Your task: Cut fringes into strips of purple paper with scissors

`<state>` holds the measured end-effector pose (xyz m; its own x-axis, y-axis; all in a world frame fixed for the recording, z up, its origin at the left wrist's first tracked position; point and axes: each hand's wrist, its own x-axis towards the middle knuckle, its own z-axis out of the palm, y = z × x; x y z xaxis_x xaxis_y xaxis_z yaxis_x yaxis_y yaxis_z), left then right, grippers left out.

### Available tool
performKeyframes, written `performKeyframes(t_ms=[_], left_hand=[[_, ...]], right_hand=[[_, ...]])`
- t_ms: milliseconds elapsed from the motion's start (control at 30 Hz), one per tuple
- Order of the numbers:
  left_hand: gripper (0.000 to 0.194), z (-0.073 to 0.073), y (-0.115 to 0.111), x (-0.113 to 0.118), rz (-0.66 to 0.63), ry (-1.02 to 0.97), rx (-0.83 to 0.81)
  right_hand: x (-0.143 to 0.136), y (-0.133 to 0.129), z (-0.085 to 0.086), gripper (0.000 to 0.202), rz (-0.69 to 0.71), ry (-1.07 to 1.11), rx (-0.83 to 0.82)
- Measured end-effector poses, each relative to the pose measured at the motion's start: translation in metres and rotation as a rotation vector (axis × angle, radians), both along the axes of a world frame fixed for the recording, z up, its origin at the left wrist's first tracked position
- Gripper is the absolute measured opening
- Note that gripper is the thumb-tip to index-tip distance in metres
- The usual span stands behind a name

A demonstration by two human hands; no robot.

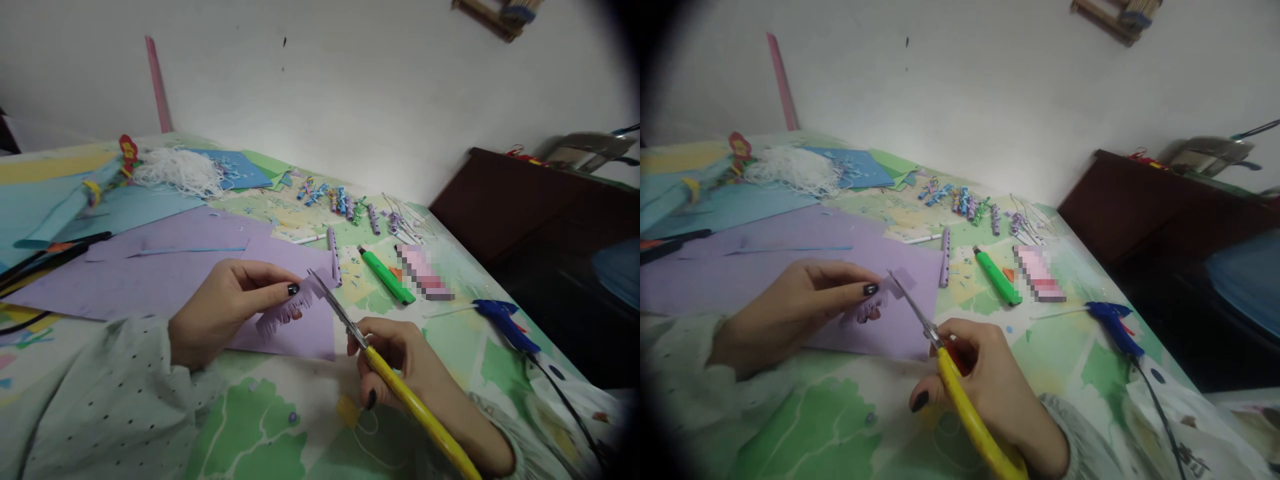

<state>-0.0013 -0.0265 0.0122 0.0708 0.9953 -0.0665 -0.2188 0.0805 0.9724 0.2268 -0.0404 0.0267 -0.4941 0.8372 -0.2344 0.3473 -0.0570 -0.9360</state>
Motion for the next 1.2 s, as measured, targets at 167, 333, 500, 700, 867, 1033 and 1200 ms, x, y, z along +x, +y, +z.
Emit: performKeyframes(t_ms=[167,333,500,700,867,1033,1200], left_hand=[[0.007,-0.0037,0.0011,-0.0011,-0.033,0.037,0.031],[0.006,-0.0067,0.0028,-0.0038,0.018,0.117,0.057],[0.006,-0.0089,0.0032,-0.0044,0.023,0.143,0.051],[0.005,-0.0079,0.0037,-0.0046,0.026,0.127,0.056],[0.004,-0.0085,0.0044,-0.0037,0.029,0.132,0.031],[0.005,-0.0080,0.0045,-0.0026,0.017,0.132,0.020],[0.006,-0.0066,0.0035,-0.0036,0.011,0.149,0.035]], right_hand=[[-0.0011,0.0002,0.0016,0.058,0.024,-0.040,0.022],[-0.0009,0.0003,0.0013,0.065,0.035,-0.024,0.028],[-0.0004,0.0003,0.0000,0.065,0.046,-0.002,0.005],[0.0006,0.0014,-0.0003,0.064,0.065,-0.007,0.003],[0.0006,0.0006,-0.0004,0.066,0.063,-0.034,0.020],[-0.0004,0.0002,-0.0011,0.066,0.070,-0.038,0.023],[0.0003,0.0002,-0.0023,0.067,0.077,-0.052,0.039]])
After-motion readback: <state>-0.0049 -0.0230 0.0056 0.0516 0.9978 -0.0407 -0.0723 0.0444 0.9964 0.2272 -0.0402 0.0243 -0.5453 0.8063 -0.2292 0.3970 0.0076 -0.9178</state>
